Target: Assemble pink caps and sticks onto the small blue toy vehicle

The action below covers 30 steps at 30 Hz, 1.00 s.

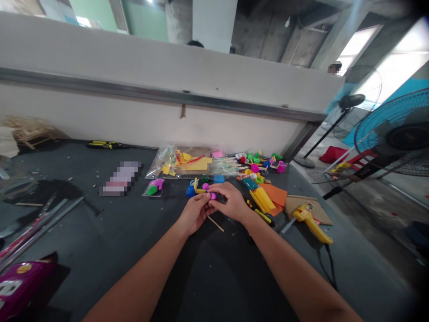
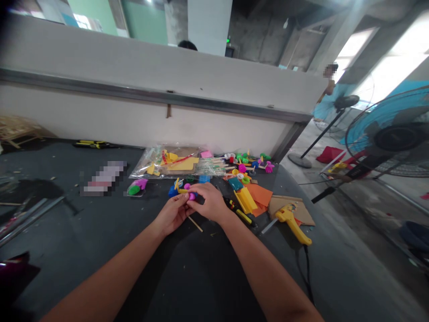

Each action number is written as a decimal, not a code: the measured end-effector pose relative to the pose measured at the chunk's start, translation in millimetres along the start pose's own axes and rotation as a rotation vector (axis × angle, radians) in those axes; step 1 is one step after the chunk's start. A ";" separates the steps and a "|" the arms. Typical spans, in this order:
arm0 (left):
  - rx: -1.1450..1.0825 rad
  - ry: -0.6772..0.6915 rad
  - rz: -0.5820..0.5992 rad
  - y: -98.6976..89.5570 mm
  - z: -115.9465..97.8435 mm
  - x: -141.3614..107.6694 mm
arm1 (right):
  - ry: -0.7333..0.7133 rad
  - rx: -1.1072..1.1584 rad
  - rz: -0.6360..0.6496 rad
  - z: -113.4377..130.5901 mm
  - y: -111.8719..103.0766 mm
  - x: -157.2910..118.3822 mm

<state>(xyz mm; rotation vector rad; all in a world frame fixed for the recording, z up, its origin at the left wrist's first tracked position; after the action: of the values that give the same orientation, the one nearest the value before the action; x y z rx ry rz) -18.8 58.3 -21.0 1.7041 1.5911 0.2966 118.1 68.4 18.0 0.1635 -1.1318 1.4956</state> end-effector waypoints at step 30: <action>-0.002 -0.015 0.011 0.9 -1.0 -0.2 | 0.054 0.010 -0.054 -1.1 0.0 0.0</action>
<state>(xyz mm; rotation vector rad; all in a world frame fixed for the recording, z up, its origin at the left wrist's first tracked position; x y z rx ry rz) -18.8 58.6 -19.6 1.7097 1.5703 0.2901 118.7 69.2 17.4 0.1585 -1.0686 1.4494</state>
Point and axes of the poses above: each hand's wrist, its own x-axis towards the middle knuckle, its own y-axis out of the palm, z = x × y, the point moved 2 cm from there along x, towards the middle knuckle, and after that the axes turned 10 degrees about -z, right-handed, at the moved point
